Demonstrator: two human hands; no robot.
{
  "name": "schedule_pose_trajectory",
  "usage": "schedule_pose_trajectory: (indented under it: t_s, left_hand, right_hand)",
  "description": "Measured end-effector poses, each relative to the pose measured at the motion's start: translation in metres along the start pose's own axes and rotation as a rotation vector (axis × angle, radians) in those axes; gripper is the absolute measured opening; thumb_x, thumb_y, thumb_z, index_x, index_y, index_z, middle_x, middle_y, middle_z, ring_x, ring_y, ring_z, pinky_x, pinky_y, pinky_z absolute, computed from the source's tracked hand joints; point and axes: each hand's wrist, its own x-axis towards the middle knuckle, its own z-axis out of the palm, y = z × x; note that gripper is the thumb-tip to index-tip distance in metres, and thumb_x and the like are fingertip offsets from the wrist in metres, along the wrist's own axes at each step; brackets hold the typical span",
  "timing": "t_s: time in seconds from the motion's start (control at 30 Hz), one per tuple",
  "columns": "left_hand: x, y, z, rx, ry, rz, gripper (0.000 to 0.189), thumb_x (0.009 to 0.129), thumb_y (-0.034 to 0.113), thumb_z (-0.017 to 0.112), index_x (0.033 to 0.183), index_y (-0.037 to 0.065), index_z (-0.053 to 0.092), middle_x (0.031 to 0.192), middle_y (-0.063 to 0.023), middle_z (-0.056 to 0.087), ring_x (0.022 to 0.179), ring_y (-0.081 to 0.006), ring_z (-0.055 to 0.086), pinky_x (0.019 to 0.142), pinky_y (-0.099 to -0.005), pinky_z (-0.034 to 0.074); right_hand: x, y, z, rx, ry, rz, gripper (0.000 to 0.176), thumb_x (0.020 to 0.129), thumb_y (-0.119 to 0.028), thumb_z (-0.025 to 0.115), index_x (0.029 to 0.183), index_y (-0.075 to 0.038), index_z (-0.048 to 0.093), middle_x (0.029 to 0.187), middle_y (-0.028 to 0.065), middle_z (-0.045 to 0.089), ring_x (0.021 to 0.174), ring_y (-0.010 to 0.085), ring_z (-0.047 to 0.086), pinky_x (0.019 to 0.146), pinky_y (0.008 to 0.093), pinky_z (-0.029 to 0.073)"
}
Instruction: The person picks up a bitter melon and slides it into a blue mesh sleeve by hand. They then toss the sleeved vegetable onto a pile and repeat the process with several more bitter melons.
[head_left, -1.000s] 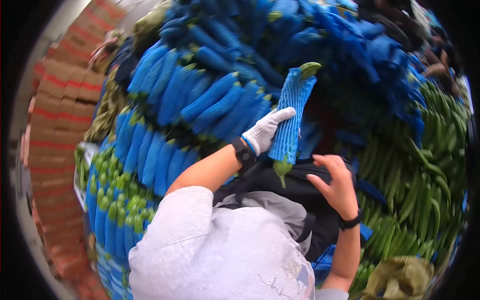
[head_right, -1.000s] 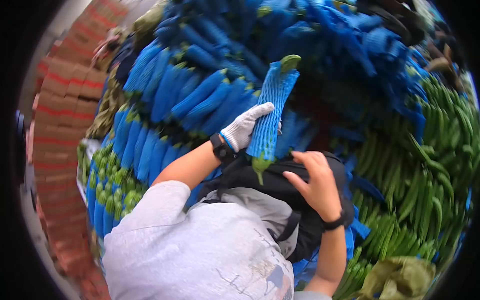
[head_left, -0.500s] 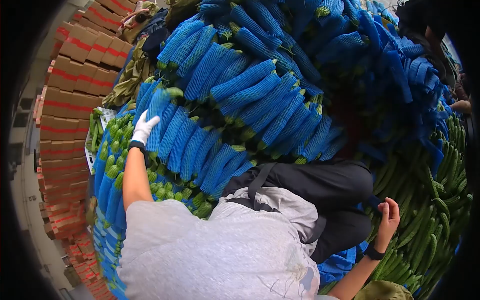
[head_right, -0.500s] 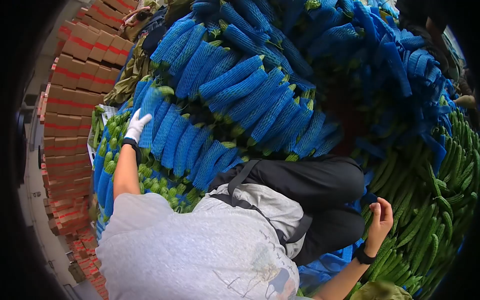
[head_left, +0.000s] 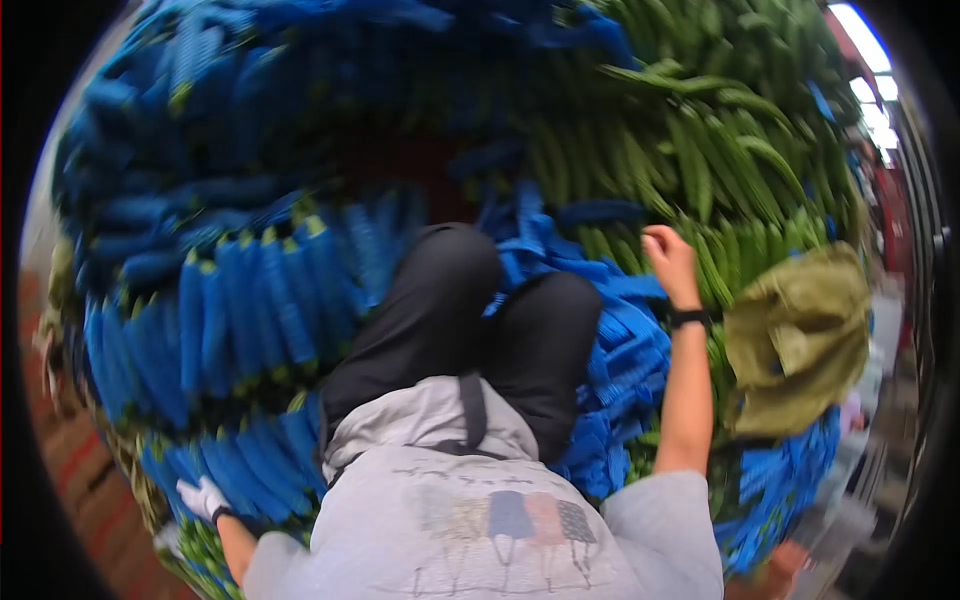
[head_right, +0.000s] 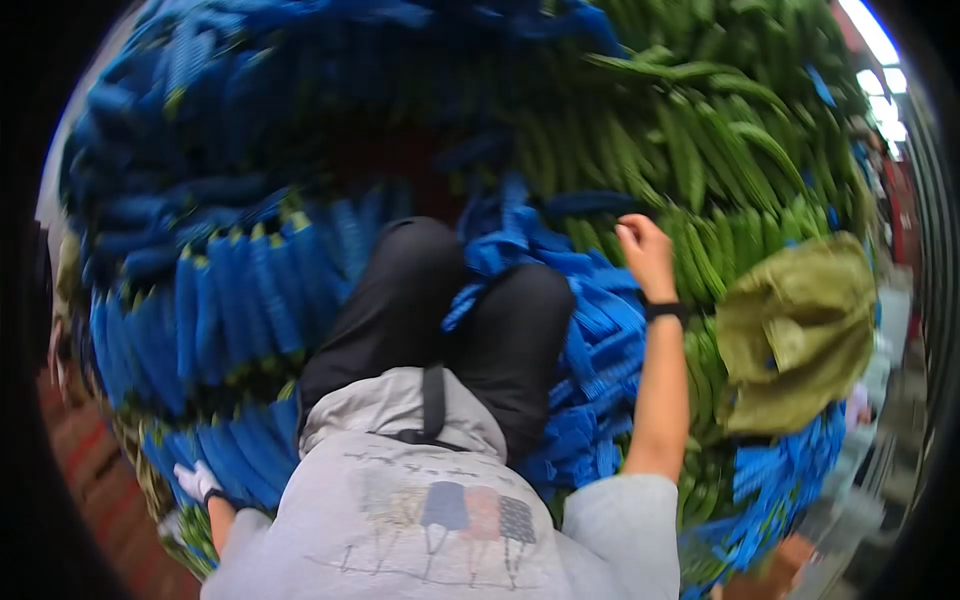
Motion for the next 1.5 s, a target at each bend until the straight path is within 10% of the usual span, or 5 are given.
schedule_pose_trajectory:
  t_s: [0.13, 0.5, 0.73, 0.9, 1.5]
  left_hand:
    - [0.059, 0.094, -0.018, -0.26, 0.381, 0.199, 0.044, 0.087, 0.017, 0.055, 0.127, -0.002, 0.054, 0.125, -0.0225, 0.058, 0.114, -0.0367, 0.056, 0.101, -0.0395, 0.04]
    - [-0.212, 0.576, -0.264, -1.57, -0.879, 1.199, 0.03, 0.095, 0.003, 0.05, 0.124, -0.002, 0.056, 0.099, -0.0095, 0.064, 0.086, -0.0146, 0.064, 0.082, -0.028, 0.052]
    - [-0.376, 0.607, -0.234, -1.24, -1.226, 1.537, 0.057, 0.091, 0.025, 0.064, 0.137, -0.001, 0.042, 0.093, -0.0056, 0.059, 0.076, -0.0106, 0.055, 0.069, -0.0265, 0.047]
    - [-0.368, 0.597, -0.251, -1.197, -1.925, 0.938, 0.044, 0.094, 0.014, 0.056, 0.135, 0.001, 0.047, 0.122, -0.0068, 0.057, 0.099, -0.0108, 0.055, 0.087, -0.0246, 0.045]
    - [-0.33, 0.606, -0.222, -1.466, -1.864, 0.764, 0.043, 0.1, 0.031, 0.048, 0.135, 0.007, 0.051, 0.105, -0.0007, 0.06, 0.088, -0.0053, 0.052, 0.076, -0.02, 0.044]
  right_hand:
    - [-0.01, 0.097, 0.045, -0.183, -0.189, 0.029, 0.028, 0.081, -0.022, 0.071, 0.099, -0.001, 0.065, 0.091, 0.0153, 0.067, 0.082, 0.0303, 0.064, 0.075, 0.0381, 0.051]
    - [-0.029, 0.109, 0.12, -0.066, -0.014, 0.34, 0.032, 0.083, -0.029, 0.07, 0.077, 0.0, 0.058, 0.071, 0.0176, 0.062, 0.069, 0.0369, 0.06, 0.065, 0.0439, 0.047]
    - [-0.073, -0.074, 0.022, 0.866, 0.192, 0.255, 0.032, 0.095, -0.027, 0.062, 0.071, -0.01, 0.049, 0.064, -0.0092, 0.039, 0.06, 0.0007, 0.031, 0.051, 0.0207, 0.027]
    - [-0.079, -0.102, 0.041, 1.382, 0.245, 0.308, 0.027, 0.098, -0.031, 0.057, 0.08, -0.012, 0.053, 0.071, -0.0105, 0.042, 0.065, -0.0008, 0.036, 0.057, 0.0173, 0.03]
    - [-0.045, -0.119, 0.062, 1.566, -0.173, 0.109, 0.029, 0.09, -0.029, 0.068, 0.102, -0.012, 0.048, 0.083, -0.0061, 0.042, 0.072, 0.0028, 0.039, 0.066, 0.0193, 0.034]
